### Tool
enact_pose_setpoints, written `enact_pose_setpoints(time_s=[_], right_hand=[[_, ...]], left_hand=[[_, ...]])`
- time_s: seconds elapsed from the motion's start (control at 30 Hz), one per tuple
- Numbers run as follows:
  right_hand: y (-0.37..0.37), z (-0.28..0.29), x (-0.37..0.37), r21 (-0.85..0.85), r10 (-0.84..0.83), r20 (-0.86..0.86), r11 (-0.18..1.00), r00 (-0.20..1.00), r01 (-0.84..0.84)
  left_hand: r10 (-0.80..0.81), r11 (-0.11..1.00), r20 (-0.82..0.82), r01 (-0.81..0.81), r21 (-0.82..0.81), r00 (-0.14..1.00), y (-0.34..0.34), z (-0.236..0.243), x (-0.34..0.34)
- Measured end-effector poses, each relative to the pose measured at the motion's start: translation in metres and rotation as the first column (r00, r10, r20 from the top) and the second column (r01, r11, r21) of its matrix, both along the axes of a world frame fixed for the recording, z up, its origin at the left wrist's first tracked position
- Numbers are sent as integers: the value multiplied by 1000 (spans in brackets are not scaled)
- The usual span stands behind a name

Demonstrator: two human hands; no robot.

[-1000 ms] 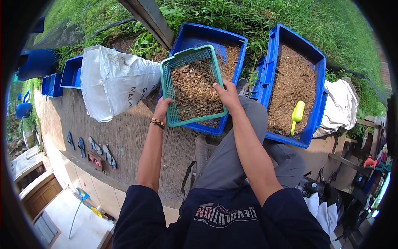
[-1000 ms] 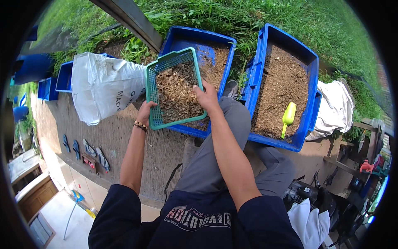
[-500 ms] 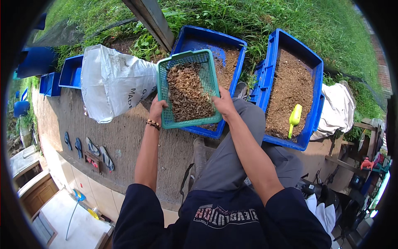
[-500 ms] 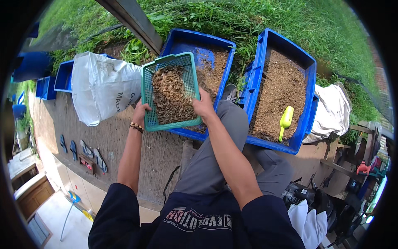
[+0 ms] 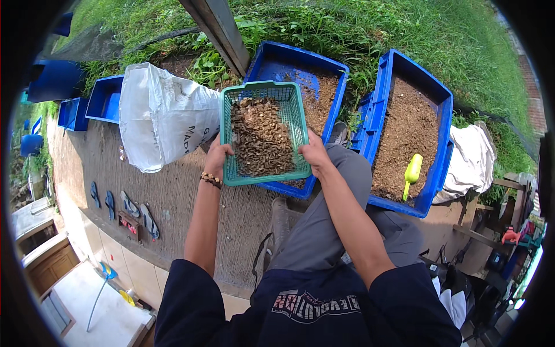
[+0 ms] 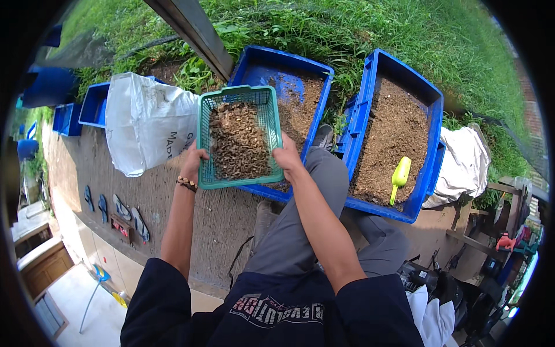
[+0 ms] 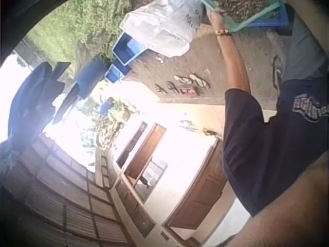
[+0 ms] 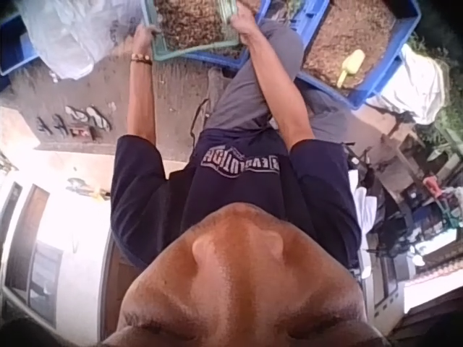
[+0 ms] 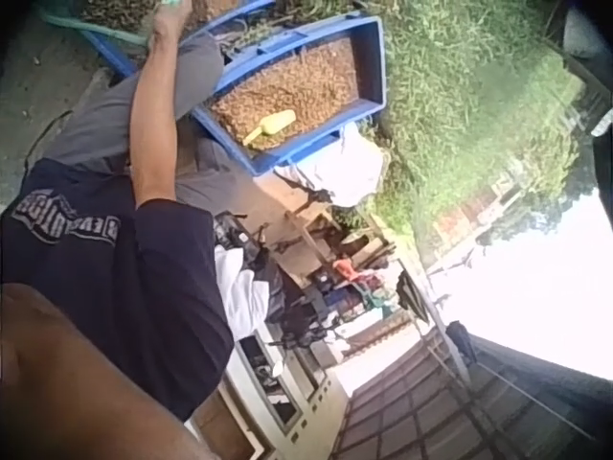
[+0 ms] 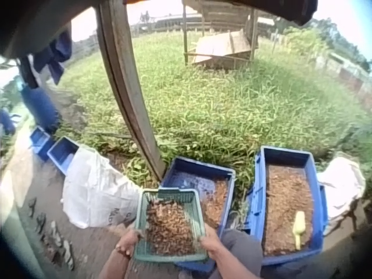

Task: Sorting organic substrate using a sieve and moving it between bins with a scoop.

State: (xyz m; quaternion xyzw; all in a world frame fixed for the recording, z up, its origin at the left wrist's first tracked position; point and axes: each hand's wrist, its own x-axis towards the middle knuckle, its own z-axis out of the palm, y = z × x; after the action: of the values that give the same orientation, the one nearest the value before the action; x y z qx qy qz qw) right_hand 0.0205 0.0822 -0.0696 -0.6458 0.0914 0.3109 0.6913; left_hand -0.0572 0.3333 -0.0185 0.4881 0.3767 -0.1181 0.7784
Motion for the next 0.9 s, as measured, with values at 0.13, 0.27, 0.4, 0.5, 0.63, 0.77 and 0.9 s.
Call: enact_pose_setpoints(time_s=[0.13, 0.27, 0.4, 0.5, 0.63, 0.77, 0.9], right_hand=[[-5, 2, 4, -48, 52, -3, 997, 999, -52], [-17, 9, 32, -96, 202, -39, 974, 979, -205], [2, 7, -8, -19, -22, 81, 1000, 996, 24], [-24, 10, 40, -40, 188, 7, 981, 982, -188], [-12, 5, 2, -16, 21, 70, 1000, 997, -19], [-8, 10, -3, -85, 26, 106, 996, 994, -17], [-37, 2, 42, -128, 239, 55, 964, 969, -231]], left_hand=[[-1, 999, 92, -4, 50, 996, -4, -9, 1], [8, 948, 179, -65, 312, 984, -19, -29, -5], [-85, 996, 63, 86, -1, 994, 16, -12, -1], [32, 937, 192, -96, 336, 981, -30, -38, -5], [43, 997, 87, -37, -70, 995, -14, -7, 6], [43, 986, 161, -68, 153, 986, -13, -42, -5], [55, 949, 129, -92, 302, 990, -46, -54, -11]])
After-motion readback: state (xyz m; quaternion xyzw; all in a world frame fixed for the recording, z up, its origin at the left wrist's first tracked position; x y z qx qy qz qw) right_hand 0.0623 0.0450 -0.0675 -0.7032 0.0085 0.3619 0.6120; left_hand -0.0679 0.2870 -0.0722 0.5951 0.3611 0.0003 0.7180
